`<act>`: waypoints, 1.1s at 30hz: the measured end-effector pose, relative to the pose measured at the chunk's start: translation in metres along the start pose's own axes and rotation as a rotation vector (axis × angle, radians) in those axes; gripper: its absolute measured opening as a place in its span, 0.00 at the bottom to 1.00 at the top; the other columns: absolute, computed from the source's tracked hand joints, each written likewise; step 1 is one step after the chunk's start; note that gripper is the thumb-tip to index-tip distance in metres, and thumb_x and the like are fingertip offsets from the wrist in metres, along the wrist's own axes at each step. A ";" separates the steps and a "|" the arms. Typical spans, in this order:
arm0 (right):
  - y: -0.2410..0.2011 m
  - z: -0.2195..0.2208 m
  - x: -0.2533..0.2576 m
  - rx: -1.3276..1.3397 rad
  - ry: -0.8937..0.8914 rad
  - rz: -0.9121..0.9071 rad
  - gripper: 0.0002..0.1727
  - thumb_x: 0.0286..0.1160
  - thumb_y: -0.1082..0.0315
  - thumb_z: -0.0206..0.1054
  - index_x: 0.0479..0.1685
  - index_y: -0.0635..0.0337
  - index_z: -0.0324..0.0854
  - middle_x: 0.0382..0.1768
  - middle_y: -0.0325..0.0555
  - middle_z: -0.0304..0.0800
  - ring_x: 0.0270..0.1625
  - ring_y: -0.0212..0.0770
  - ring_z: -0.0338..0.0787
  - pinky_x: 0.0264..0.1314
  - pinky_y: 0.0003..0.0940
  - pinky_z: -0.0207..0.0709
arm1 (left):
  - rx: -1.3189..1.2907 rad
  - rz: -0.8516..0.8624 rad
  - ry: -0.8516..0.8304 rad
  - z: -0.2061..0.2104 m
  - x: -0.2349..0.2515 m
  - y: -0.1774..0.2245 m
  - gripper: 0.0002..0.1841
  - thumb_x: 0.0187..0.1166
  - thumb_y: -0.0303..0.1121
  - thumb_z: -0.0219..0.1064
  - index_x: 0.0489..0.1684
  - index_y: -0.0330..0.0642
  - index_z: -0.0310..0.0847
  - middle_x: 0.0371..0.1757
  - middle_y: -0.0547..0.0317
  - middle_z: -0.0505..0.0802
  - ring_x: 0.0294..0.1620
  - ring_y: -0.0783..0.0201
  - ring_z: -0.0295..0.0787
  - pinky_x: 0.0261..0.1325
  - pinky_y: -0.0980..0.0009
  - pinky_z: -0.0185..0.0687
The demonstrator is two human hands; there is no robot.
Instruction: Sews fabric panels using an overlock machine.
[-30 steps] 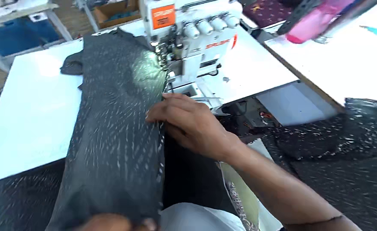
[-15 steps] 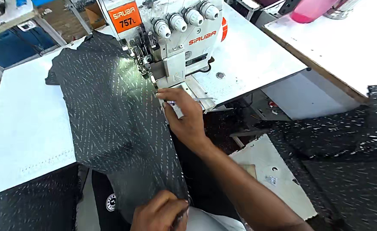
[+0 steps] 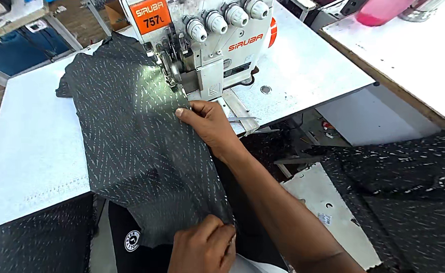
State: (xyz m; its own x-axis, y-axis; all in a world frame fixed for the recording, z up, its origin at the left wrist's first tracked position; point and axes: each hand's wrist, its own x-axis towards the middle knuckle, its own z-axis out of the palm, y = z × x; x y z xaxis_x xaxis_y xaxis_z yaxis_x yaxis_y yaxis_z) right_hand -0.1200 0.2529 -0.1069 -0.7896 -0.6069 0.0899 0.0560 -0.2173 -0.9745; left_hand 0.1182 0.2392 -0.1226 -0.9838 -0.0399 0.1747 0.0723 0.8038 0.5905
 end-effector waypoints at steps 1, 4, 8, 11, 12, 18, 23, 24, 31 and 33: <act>-0.001 -0.001 0.001 -0.027 0.010 -0.030 0.12 0.83 0.66 0.68 0.36 0.67 0.88 0.27 0.48 0.88 0.28 0.36 0.86 0.31 0.31 0.82 | -0.011 -0.007 0.018 -0.003 0.003 0.000 0.06 0.78 0.37 0.72 0.41 0.51 0.96 0.37 0.62 0.92 0.29 0.73 0.88 0.25 0.76 0.82; 0.001 -0.001 0.004 -0.040 0.018 -0.038 0.12 0.82 0.66 0.69 0.33 0.66 0.88 0.25 0.47 0.87 0.26 0.35 0.85 0.29 0.31 0.81 | -0.019 -0.022 0.086 -0.003 0.013 -0.007 0.08 0.78 0.38 0.72 0.44 0.51 0.96 0.38 0.63 0.92 0.30 0.75 0.87 0.27 0.79 0.82; 0.000 0.000 0.004 0.017 0.066 -0.038 0.11 0.82 0.68 0.69 0.36 0.67 0.89 0.26 0.47 0.88 0.26 0.35 0.86 0.30 0.29 0.82 | -0.002 -0.005 0.190 -0.003 0.037 -0.020 0.08 0.79 0.39 0.70 0.43 0.51 0.97 0.37 0.66 0.92 0.30 0.78 0.86 0.26 0.81 0.81; 0.002 0.000 0.004 0.017 0.071 -0.034 0.11 0.80 0.67 0.69 0.33 0.67 0.88 0.24 0.47 0.86 0.25 0.35 0.84 0.28 0.31 0.81 | 0.030 -0.022 0.244 -0.005 0.054 -0.026 0.09 0.78 0.40 0.70 0.40 0.52 0.97 0.37 0.68 0.93 0.30 0.78 0.87 0.25 0.79 0.82; 0.002 0.000 0.001 -0.002 0.033 -0.031 0.11 0.81 0.67 0.69 0.33 0.67 0.87 0.24 0.47 0.86 0.25 0.35 0.84 0.29 0.32 0.80 | 0.038 -0.025 0.254 -0.006 0.055 -0.026 0.09 0.78 0.40 0.70 0.40 0.52 0.97 0.37 0.68 0.93 0.30 0.79 0.87 0.25 0.79 0.82; 0.009 -0.010 -0.054 -0.031 -0.197 0.087 0.09 0.81 0.68 0.68 0.47 0.65 0.88 0.35 0.48 0.93 0.34 0.39 0.93 0.38 0.36 0.90 | 0.085 -0.032 0.297 -0.010 0.041 -0.029 0.08 0.78 0.39 0.71 0.41 0.51 0.97 0.37 0.66 0.92 0.31 0.78 0.87 0.26 0.82 0.81; 0.009 -0.008 -0.059 0.205 -0.366 0.216 0.10 0.85 0.70 0.62 0.58 0.63 0.83 0.40 0.48 0.93 0.37 0.35 0.92 0.41 0.33 0.89 | 0.096 -0.013 0.305 -0.003 0.043 -0.035 0.08 0.77 0.38 0.71 0.40 0.50 0.98 0.36 0.65 0.93 0.32 0.77 0.88 0.27 0.81 0.82; 0.011 -0.010 -0.062 0.239 -0.417 0.226 0.09 0.85 0.70 0.62 0.55 0.64 0.83 0.40 0.47 0.92 0.39 0.34 0.92 0.44 0.33 0.89 | 0.069 -0.002 0.295 -0.009 0.041 -0.033 0.08 0.78 0.38 0.71 0.40 0.50 0.97 0.37 0.65 0.93 0.33 0.78 0.88 0.28 0.82 0.82; 0.047 -0.033 -0.128 -0.005 -0.530 0.193 0.11 0.89 0.70 0.58 0.49 0.66 0.86 0.40 0.38 0.93 0.44 0.24 0.90 0.52 0.24 0.86 | -0.089 -0.260 0.163 -0.101 0.020 -0.086 0.22 0.80 0.54 0.69 0.64 0.52 0.88 0.61 0.61 0.93 0.36 0.70 0.92 0.34 0.68 0.91; 0.057 -0.034 -0.133 -0.013 -0.538 0.217 0.11 0.89 0.70 0.58 0.53 0.67 0.85 0.42 0.41 0.93 0.45 0.27 0.91 0.53 0.26 0.87 | 0.129 -0.452 0.200 -0.134 0.036 -0.128 0.37 0.79 0.59 0.66 0.83 0.45 0.71 0.74 0.40 0.82 0.43 0.46 0.90 0.42 0.43 0.85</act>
State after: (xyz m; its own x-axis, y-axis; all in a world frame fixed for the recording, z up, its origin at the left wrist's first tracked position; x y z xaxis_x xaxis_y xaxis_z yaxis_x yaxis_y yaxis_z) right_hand -0.0322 0.3476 -0.1812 -0.3392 -0.9404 -0.0235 0.1721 -0.0375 -0.9844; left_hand 0.0951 0.0553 -0.0864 -0.8605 -0.5034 0.0787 -0.3869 0.7462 0.5418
